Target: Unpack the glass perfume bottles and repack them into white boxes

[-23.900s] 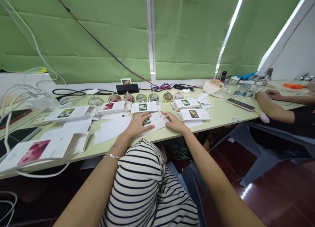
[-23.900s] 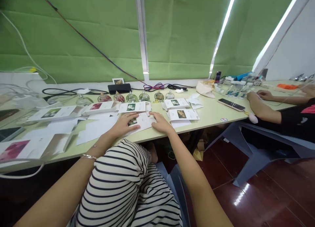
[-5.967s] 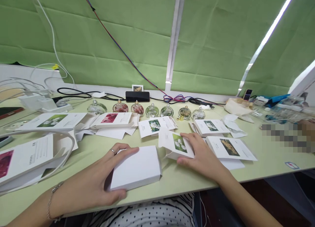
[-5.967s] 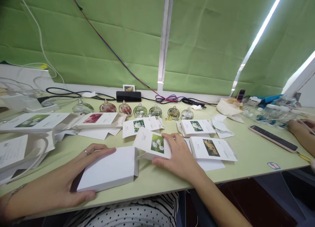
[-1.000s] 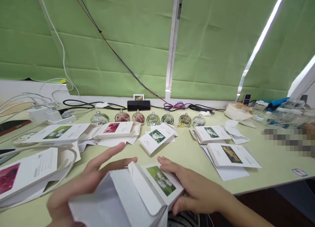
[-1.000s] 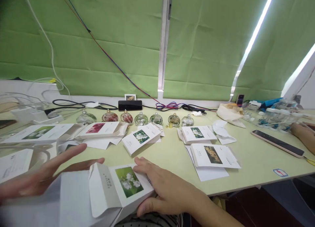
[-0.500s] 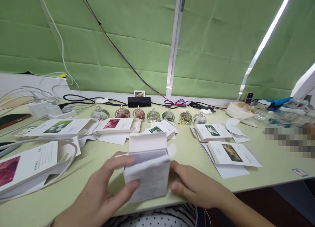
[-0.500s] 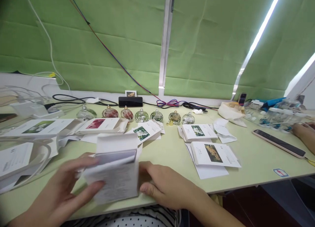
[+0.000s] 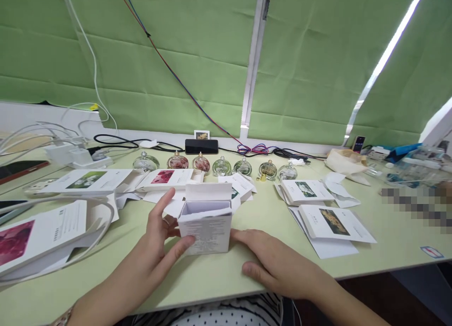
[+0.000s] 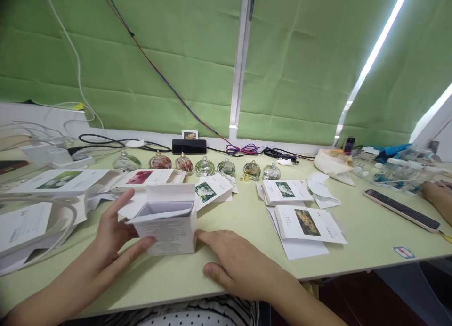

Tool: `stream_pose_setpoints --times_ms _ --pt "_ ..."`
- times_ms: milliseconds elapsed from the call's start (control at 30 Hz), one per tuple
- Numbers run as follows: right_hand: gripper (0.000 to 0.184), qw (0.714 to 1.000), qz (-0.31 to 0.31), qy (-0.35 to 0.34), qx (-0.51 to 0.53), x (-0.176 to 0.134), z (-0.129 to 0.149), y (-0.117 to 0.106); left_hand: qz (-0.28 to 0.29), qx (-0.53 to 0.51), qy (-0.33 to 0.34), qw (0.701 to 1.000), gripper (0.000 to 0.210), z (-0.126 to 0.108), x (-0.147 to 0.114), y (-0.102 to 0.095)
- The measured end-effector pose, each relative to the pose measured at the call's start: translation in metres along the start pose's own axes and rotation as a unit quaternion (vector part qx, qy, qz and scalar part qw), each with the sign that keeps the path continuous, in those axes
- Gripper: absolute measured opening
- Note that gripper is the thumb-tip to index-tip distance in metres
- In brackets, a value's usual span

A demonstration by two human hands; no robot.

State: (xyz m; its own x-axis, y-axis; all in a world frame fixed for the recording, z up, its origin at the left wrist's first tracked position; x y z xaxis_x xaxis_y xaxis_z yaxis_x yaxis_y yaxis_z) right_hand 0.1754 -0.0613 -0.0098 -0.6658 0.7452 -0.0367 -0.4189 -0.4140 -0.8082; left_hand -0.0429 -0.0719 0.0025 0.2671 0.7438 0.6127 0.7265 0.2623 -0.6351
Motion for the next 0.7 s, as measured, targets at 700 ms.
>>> stream_pose_setpoints --times_ms 700 --pt "0.028 0.953 0.066 -0.027 -0.295 0.042 0.042 -0.019 0.035 0.149 -0.013 0.988 0.035 0.012 0.001 -0.055"
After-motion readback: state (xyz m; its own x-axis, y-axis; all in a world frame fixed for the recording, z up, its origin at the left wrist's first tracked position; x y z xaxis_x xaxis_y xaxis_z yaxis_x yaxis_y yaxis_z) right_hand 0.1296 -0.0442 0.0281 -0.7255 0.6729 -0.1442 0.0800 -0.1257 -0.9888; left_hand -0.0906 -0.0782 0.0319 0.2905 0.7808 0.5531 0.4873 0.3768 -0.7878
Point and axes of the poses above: each hand's wrist, its own x-axis towards the middle knuckle, its own y-axis out of the palm, z = x × y, the point moved 6 cm from there along x, towards the middle knuckle, and after that the axes turned 12 degrees about y, right-handed, at the moved point
